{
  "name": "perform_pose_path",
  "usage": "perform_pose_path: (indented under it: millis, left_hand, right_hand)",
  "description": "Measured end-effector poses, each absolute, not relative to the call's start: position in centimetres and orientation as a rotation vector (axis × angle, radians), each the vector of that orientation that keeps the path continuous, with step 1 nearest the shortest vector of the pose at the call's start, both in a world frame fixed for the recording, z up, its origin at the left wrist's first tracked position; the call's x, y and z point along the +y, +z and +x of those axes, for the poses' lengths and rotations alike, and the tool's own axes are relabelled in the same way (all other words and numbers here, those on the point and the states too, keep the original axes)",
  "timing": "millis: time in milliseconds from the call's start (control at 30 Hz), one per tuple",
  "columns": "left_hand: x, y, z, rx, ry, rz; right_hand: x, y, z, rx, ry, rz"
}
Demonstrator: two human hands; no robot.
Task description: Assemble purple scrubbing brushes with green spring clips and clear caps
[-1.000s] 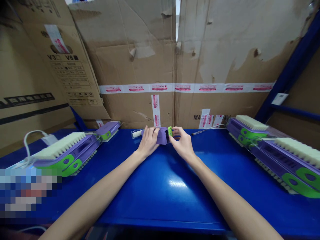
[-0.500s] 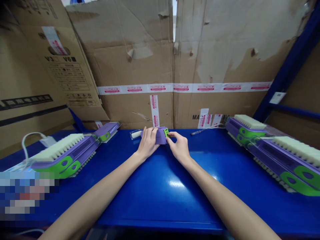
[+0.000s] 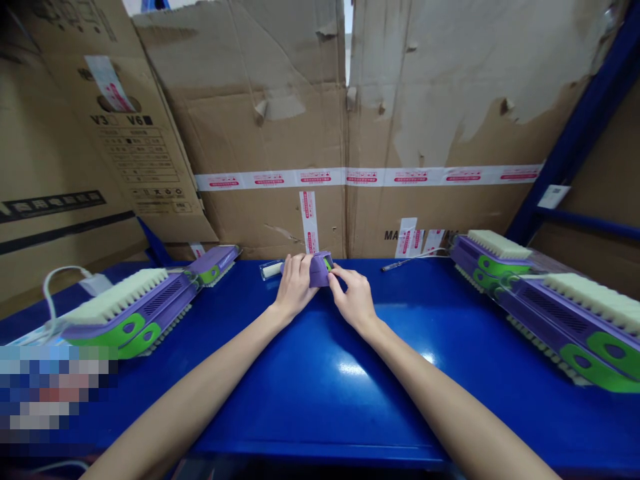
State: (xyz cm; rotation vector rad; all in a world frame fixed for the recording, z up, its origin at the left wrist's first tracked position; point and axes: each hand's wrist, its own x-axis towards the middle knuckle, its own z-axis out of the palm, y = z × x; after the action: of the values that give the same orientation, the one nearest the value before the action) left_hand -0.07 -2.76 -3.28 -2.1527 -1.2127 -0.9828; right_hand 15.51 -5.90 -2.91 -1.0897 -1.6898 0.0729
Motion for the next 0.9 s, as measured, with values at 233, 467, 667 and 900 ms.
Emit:
perform_pose_path:
  millis: [233,467,667,900]
  left_hand:
    - [-2.5,-3.4,-0.2,-1.22,-1.169,-2.123]
    - [-2.6,-3.6,0.6,-1.224,-1.44,-2.147]
    - [-2.6,-2.6,0.3,-1.22,-1.417,-2.396]
    - [0.4,-3.4,-5.8,-1.534,-0.894,-2.004]
  right_hand:
    - [-5.8,-3.0,15.4,-1.773,0.012,-1.087]
    - [-6.3,-1.9,15.6,-1.739,0.03,-0.974]
    - [-6.0,-0.7,17.3,-1.502,0.022,-0.989]
    - [-4.9,-0.8,19.1,-1.423,0.086,-0.999]
